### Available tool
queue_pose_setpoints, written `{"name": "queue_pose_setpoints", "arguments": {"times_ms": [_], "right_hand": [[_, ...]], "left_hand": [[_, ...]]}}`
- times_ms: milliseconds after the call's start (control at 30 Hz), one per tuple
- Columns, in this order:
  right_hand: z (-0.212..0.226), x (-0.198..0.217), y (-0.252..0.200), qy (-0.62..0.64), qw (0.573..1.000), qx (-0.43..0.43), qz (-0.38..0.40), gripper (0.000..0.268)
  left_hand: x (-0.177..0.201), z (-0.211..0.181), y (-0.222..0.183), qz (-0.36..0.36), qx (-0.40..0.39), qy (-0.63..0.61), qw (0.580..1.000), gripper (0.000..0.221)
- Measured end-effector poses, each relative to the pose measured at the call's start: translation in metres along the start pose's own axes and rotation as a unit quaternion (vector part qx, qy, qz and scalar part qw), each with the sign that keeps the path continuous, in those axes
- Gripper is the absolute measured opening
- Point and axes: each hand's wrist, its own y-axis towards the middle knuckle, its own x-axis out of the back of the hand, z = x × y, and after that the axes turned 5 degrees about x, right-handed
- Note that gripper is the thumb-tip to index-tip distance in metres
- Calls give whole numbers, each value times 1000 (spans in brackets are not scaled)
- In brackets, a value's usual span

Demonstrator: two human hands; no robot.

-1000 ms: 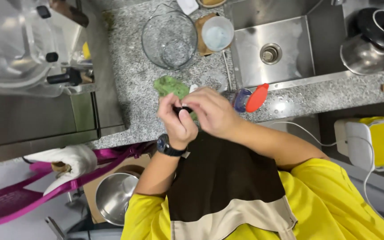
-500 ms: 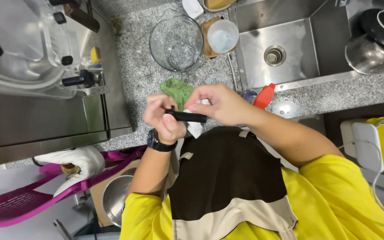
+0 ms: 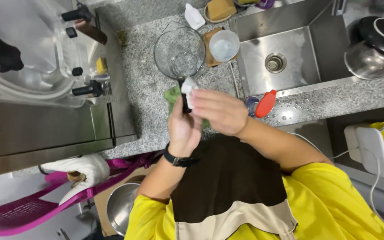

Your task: Using a screwdriver to remove or tighten screws on a metal machine in a kitchen environment

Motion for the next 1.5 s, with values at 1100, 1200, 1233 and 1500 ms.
{"name": "queue_pose_setpoints", "arguments": {"times_ms": [1100,1200,1233,1500], "right_hand": [[17,78,33,56,952,238,186,27],[13,83,30,38,950,254,176,26],[11,84,28,43,957,234,166,22],[10,78,1,112,993,41,-2,21]], "left_hand": [[20,9,4,158,156,49,974,22],[19,17,3,160,169,34,972,21],[19,20,3,143,152,30,977,22],[-9,16,-13,195,40,63,978,26]]}}
